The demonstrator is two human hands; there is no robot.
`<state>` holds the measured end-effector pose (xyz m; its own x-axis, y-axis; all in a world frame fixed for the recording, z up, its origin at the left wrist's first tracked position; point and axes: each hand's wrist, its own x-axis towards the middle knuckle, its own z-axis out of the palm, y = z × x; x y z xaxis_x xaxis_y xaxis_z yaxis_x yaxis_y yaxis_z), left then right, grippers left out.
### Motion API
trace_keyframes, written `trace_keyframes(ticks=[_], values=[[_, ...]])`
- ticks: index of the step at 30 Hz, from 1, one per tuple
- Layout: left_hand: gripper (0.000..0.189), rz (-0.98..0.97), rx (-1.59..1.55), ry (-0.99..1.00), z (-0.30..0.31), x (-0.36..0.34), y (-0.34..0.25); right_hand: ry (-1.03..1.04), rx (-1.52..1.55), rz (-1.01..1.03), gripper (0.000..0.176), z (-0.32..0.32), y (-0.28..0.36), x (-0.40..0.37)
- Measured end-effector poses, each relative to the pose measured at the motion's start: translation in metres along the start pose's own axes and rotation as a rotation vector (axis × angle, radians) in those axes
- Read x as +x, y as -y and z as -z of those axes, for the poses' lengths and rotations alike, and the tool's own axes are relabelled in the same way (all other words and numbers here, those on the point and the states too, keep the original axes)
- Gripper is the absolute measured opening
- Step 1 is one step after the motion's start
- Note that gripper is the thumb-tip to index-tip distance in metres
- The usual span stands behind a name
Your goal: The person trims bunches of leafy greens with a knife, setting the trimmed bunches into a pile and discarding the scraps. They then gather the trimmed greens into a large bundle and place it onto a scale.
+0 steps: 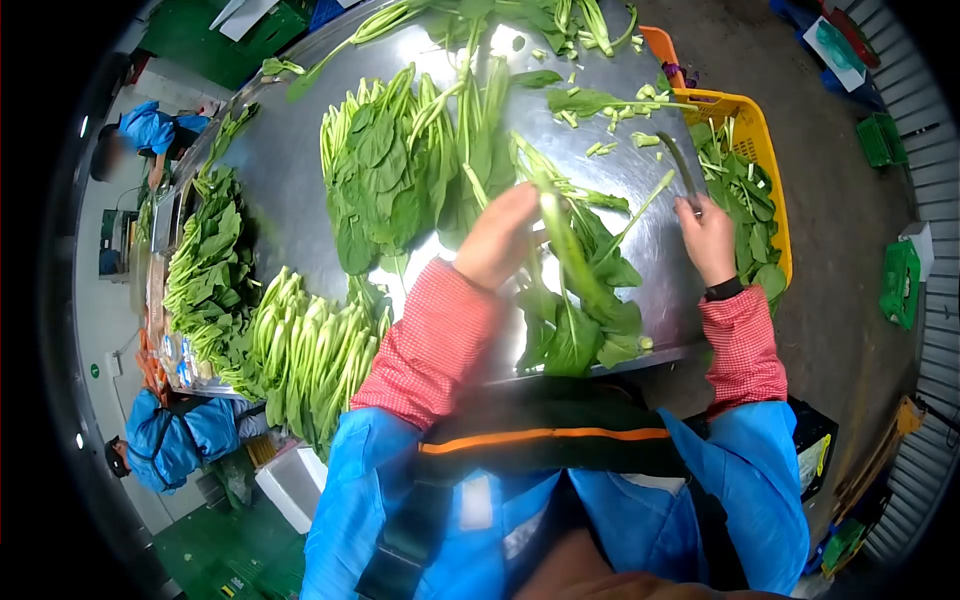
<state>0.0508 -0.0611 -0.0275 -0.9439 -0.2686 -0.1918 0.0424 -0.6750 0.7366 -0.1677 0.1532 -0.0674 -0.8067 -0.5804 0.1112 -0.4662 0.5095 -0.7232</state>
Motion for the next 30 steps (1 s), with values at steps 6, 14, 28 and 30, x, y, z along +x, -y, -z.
trace_keyframes(ticks=[6, 14, 28, 30], values=[[0.034, 0.007, -0.405, -0.205, 0.027, -0.024, -0.009, 0.189, 0.025, 0.172, 0.028, -0.071, 0.052, 0.002], [0.019, -0.009, -0.097, -0.405, 0.048, -0.043, 0.004, 0.292, -0.324, 0.259, 0.032, -0.138, 0.050, 0.030], [0.033, 0.010, -0.002, -0.492, 0.043, -0.018, 0.015, 0.262, -0.304, 0.138, 0.035, -0.173, 0.035, 0.033], [0.035, 0.016, 0.029, -0.545, 0.037, -0.013, 0.007, 0.279, -0.106, 0.036, 0.024, -0.171, 0.036, 0.033]])
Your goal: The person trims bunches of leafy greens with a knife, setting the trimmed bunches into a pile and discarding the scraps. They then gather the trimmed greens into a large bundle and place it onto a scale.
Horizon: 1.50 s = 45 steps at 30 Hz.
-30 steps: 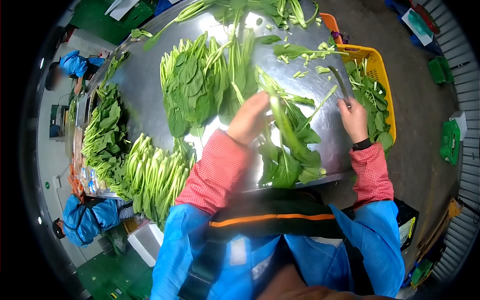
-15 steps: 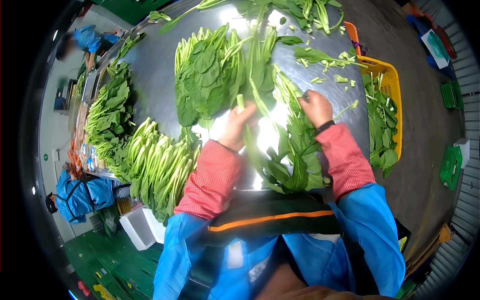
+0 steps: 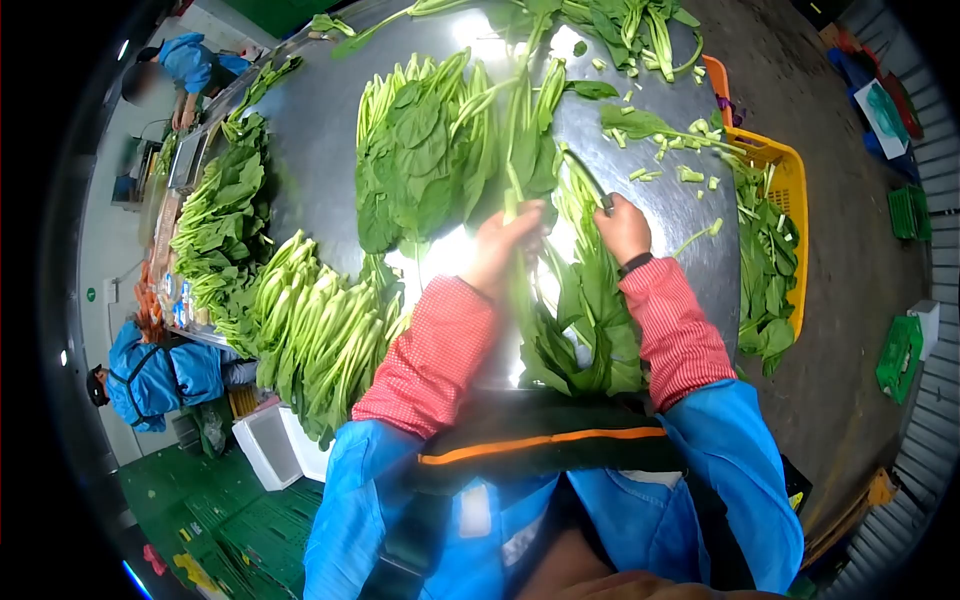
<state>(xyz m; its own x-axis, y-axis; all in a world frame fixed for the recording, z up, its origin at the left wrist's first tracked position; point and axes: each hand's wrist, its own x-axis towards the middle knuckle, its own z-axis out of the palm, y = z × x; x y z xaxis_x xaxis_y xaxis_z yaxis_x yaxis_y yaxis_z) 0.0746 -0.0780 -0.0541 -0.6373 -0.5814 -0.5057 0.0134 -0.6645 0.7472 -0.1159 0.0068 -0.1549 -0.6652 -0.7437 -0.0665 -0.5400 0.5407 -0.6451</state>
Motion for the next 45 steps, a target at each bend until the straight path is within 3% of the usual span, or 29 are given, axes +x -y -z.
trace_keyframes(ticks=[1, 9, 10, 14, 17, 21, 24, 27, 28, 31, 33, 35, 36, 39, 40, 41, 43, 45], values=[[0.036, 0.005, 0.012, -0.030, -0.003, -0.001, -0.001, -0.023, 0.142, 0.001, 0.023, 0.008, 0.003, -0.004], [0.046, -0.041, 0.269, -0.092, -0.034, 0.030, 0.016, -0.037, 0.442, 0.095, 0.021, 0.073, 0.037, -0.072], [0.040, 0.048, 0.263, -0.084, -0.040, 0.030, 0.013, -0.021, 0.440, 0.096, 0.023, 0.079, 0.041, -0.079], [0.033, -0.043, 0.302, 0.008, -0.049, 0.031, 0.021, 0.097, 0.422, 0.157, 0.022, 0.095, 0.043, -0.091], [0.028, -0.073, 0.209, 0.090, -0.054, 0.021, 0.015, 0.021, 0.460, 0.181, 0.021, 0.121, 0.034, -0.079], [0.029, -0.016, 0.235, 0.256, -0.060, 0.007, 0.004, -0.145, 0.082, 0.455, 0.014, 0.154, 0.038, -0.054], [0.030, -0.004, 0.305, 0.323, -0.065, -0.003, 0.001, -0.045, -0.200, 0.593, 0.012, 0.153, 0.025, -0.039], [0.032, 0.021, 0.287, 0.303, -0.059, -0.006, -0.003, -0.111, -0.111, 0.416, 0.012, 0.133, -0.029, -0.027], [0.034, 0.008, 0.299, 0.303, -0.056, -0.006, -0.004, -0.044, -0.156, 0.275, 0.016, 0.137, -0.033, -0.029], [0.039, 0.006, 0.326, 0.310, -0.054, -0.008, -0.001, 0.062, 0.549, 0.070, 0.024, 0.130, -0.017, -0.043], [0.040, -0.002, 0.313, 0.317, -0.060, -0.006, 0.002, 0.210, 0.676, 0.189, 0.030, 0.129, 0.008, -0.046], [0.038, 0.007, 0.307, 0.367, -0.061, -0.008, -0.001, 0.502, 0.729, 0.140, 0.032, 0.139, 0.026, -0.047], [0.037, 0.025, 0.302, 0.393, -0.055, -0.007, -0.002, 0.479, 0.747, 0.201, 0.030, 0.136, 0.021, -0.044], [0.036, 0.038, 0.311, 0.471, -0.039, -0.020, -0.024, -0.007, 0.172, 0.306, 0.025, 0.145, 0.009, -0.035], [0.038, 0.073, 0.212, 0.490, -0.030, -0.026, -0.034, -0.032, -0.009, 0.193, 0.029, 0.151, 0.004, -0.030], [0.040, 0.107, 0.112, 0.508, -0.020, -0.030, -0.041, -0.170, -0.258, 0.217, 0.031, 0.152, 0.001, -0.029], [0.048, -0.072, 0.030, 0.438, -0.013, -0.038, -0.054, -0.268, -0.259, 0.310, 0.033, 0.142, 0.007, -0.031], [0.046, -0.141, -0.137, 0.359, 0.007, -0.048, -0.064, -0.047, -0.134, 0.262, 0.033, 0.119, 0.027, -0.037]])
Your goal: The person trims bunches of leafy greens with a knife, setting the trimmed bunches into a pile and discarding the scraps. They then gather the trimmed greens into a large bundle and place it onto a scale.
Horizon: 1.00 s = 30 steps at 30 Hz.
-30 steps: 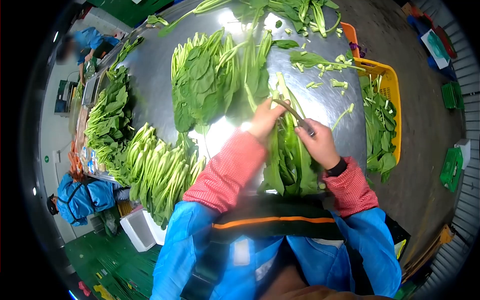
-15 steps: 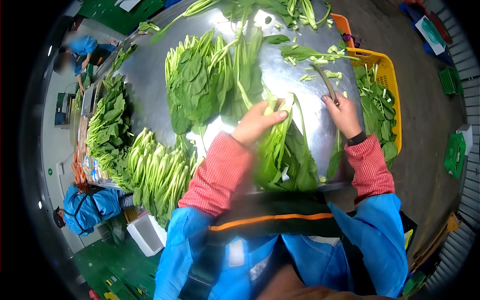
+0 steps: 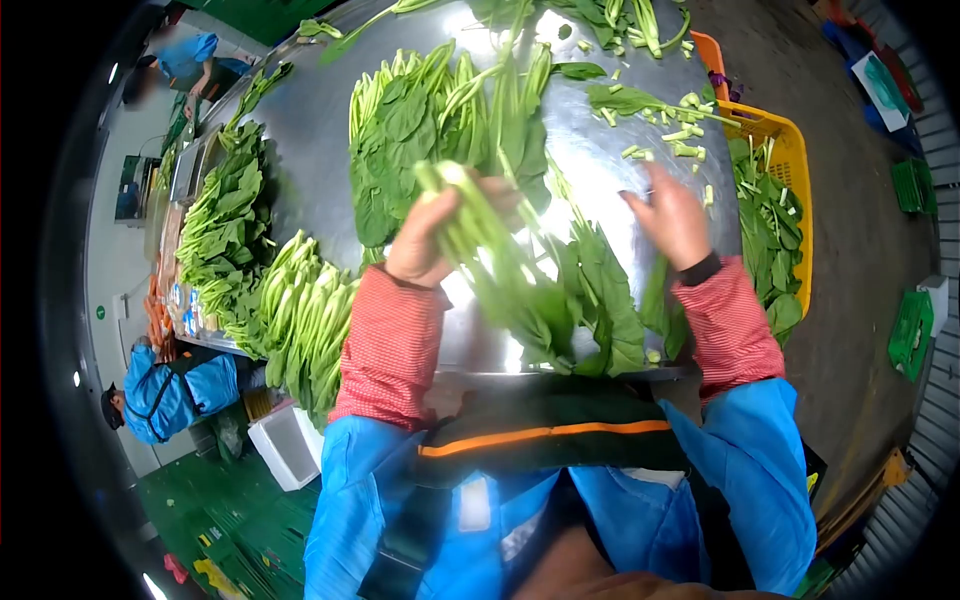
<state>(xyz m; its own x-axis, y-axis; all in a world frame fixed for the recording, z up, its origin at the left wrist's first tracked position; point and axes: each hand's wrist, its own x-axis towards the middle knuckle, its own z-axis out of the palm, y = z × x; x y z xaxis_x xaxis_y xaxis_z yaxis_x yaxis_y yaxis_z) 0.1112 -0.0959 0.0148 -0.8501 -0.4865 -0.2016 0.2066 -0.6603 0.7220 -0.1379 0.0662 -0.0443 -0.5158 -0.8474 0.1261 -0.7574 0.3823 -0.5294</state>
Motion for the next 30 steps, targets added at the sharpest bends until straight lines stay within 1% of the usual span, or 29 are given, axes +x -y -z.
trace_keyframes(ticks=[1, 2, 3, 4, 5, 6, 7, 8, 9, 10, 11, 12, 14, 16, 17, 20, 21, 22, 24, 25, 27, 29, 30], values=[[0.043, -0.048, -0.017, -0.037, 0.009, -0.005, -0.007, 0.063, 0.167, 0.048, 0.031, -0.018, 0.009, 0.000], [0.040, -0.100, -0.033, -0.073, 0.015, -0.009, -0.011, 0.084, 0.248, 0.125, 0.028, -0.045, 0.011, 0.001], [0.038, -0.107, -0.013, -0.137, 0.017, -0.014, -0.015, 0.155, 0.294, 0.087, 0.029, -0.061, 0.023, 0.003], [0.036, -0.119, 0.007, -0.212, 0.021, -0.021, -0.019, 0.113, 0.225, 0.069, 0.034, -0.109, 0.033, 0.006], [0.035, -0.096, 0.106, -0.211, 0.029, -0.022, -0.017, 0.186, 0.186, 0.047, 0.037, -0.123, 0.040, 0.006], [0.034, -0.074, 0.204, -0.210, 0.040, -0.022, -0.012, 0.260, 0.144, 0.025, 0.040, -0.132, 0.044, 0.007], [0.034, -0.043, 0.274, -0.271, 0.046, -0.023, -0.005, 0.252, 0.173, 0.003, 0.038, -0.141, 0.043, 0.005], [0.031, 0.007, 0.319, -0.370, 0.054, -0.022, 0.003, 0.243, 0.201, -0.018, 0.036, -0.149, 0.041, 0.003], [0.029, 0.015, 0.386, -0.457, 0.052, -0.021, 0.009, 0.232, 0.228, -0.035, 0.035, -0.153, 0.040, 0.003], [0.027, 0.027, 0.449, -0.549, 0.050, -0.021, 0.015, 0.222, 0.338, -0.043, 0.033, -0.147, 0.043, 0.004], [0.024, 0.070, 0.463, -0.578, 0.053, -0.020, 0.021, 0.214, 0.448, -0.057, 0.032, -0.139, 0.043, 0.002], [0.030, 0.031, 0.477, -0.557, 0.049, -0.016, 0.027, 0.203, 0.556, -0.071, 0.031, -0.126, 0.047, 0.001], [0.039, 0.044, 0.451, -0.505, 0.040, -0.009, 0.041, 0.213, 0.559, -0.057, 0.030, -0.091, 0.064, -0.004], [0.043, 0.028, 0.514, -0.465, 0.019, 0.001, 0.049, 0.244, 0.590, -0.059, 0.031, -0.070, 0.076, -0.012], [0.043, 0.038, 0.493, -0.456, 0.011, 0.005, 0.052, 0.273, 0.617, -0.030, 0.033, -0.070, 0.074, -0.016], [0.041, 0.059, 0.543, -0.350, 0.006, 0.015, 0.049, 0.255, 0.791, -0.041, 0.030, -0.044, 0.068, -0.021], [0.040, 0.056, 0.502, -0.308, 0.001, 0.016, 0.045, 0.185, 0.590, 0.007, 0.027, -0.027, 0.065, -0.017], [0.040, 0.074, 0.516, -0.280, -0.005, 0.017, 0.043, 0.019, 0.426, 0.143, 0.021, -0.015, 0.060, -0.014], [0.039, 0.118, 0.547, -0.218, -0.015, 0.018, 0.040, -0.108, 0.223, 0.279, 0.017, 0.004, 0.058, -0.010], [0.039, 0.116, 0.613, -0.194, -0.013, 0.021, 0.044, -0.101, 0.158, 0.316, 0.017, 0.003, 0.050, -0.008], [0.040, 0.146, 0.639, -0.161, -0.020, 0.022, 0.045, -0.079, 0.029, 0.397, 0.016, -0.007, 0.029, -0.002], [0.040, 0.165, 0.648, -0.145, -0.022, 0.021, 0.044, -0.042, 0.026, 0.243, 0.013, -0.019, -0.003, -0.006], [0.040, 0.168, 0.642, -0.147, -0.020, 0.021, 0.043, -0.021, 0.026, 0.176, 0.012, -0.019, -0.008, -0.004]])
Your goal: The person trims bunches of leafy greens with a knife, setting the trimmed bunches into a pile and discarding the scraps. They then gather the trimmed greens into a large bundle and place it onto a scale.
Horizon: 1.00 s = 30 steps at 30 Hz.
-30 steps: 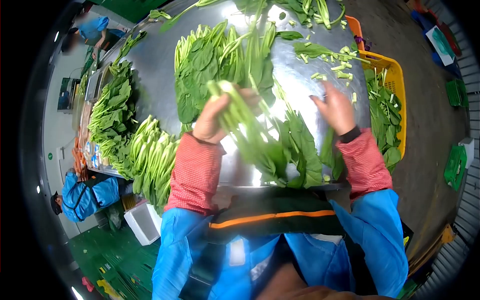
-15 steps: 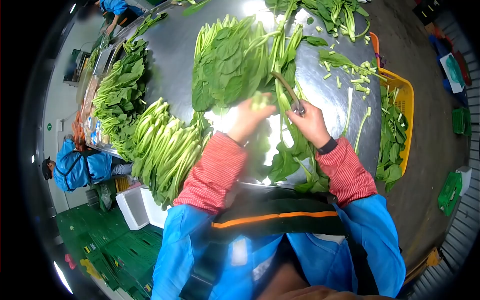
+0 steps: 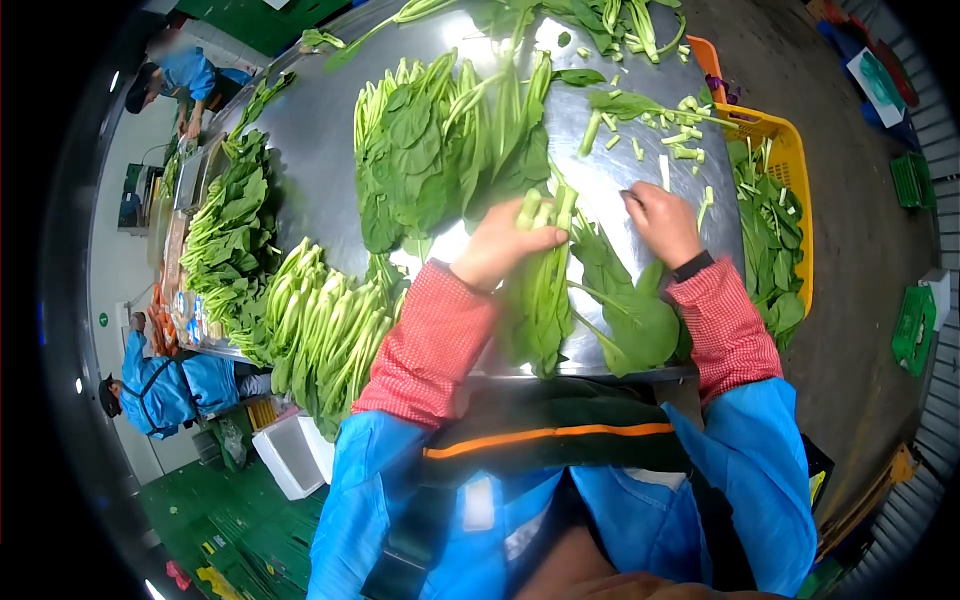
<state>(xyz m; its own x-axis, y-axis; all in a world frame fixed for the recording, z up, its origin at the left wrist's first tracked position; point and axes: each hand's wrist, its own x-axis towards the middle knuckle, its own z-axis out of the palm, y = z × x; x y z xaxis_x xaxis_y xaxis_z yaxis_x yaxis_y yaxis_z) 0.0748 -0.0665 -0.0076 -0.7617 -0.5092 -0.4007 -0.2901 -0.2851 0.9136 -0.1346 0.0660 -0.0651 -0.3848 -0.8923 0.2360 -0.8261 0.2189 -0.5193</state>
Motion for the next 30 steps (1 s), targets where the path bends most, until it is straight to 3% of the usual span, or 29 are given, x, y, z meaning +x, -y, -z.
trace_keyframes(ticks=[1, 4, 5, 8, 10, 12, 14, 17, 18, 24, 30], values=[[0.040, 0.009, -0.005, 0.002, 0.001, 0.000, 0.002, 0.048, 0.068, -0.133, 0.013, -0.001, -0.004, -0.004], [0.039, 0.031, -0.015, 0.028, 0.000, 0.007, 0.009, 0.061, 0.755, -0.259, 0.017, 0.004, 0.026, -0.007], [0.037, 0.021, 0.004, 0.015, -0.002, 0.010, 0.013, 0.211, 0.875, -0.293, 0.023, 0.010, 0.038, -0.003], [0.036, 0.043, 0.051, -0.074, 0.001, 0.011, 0.013, 0.126, 0.962, -0.100, 0.021, -0.005, 0.043, 0.011], [0.032, 0.031, -0.038, -0.155, 0.011, 0.001, -0.002, 0.242, 1.081, -0.517, 0.013, 0.035, 0.047, 0.022], [0.034, 0.032, -0.149, -0.166, 0.025, -0.007, -0.007, 0.146, 1.249, -0.453, 0.009, 0.039, 0.036, 0.028], [0.036, 0.028, -0.114, -0.163, 0.034, -0.012, -0.006, 0.160, 1.175, -0.400, 0.014, 0.034, 0.037, 0.033], [0.034, -0.006, -0.073, -0.206, 0.042, -0.016, 0.000, 0.061, 0.684, -0.222, 0.023, -0.007, 0.041, 0.033], [0.033, -0.008, -0.083, -0.229, 0.047, -0.019, 0.002, 0.082, 0.448, -0.205, 0.029, -0.021, 0.036, 0.032], [0.030, -0.005, -0.110, -0.326, 0.067, -0.031, 0.016, 0.241, 0.012, -0.189, 0.033, -0.099, 0.030, 0.008], [0.034, 0.102, -0.113, -0.305, 0.049, -0.029, 0.018, 0.137, 0.315, -0.283, 0.029, -0.090, 0.034, 0.013]])
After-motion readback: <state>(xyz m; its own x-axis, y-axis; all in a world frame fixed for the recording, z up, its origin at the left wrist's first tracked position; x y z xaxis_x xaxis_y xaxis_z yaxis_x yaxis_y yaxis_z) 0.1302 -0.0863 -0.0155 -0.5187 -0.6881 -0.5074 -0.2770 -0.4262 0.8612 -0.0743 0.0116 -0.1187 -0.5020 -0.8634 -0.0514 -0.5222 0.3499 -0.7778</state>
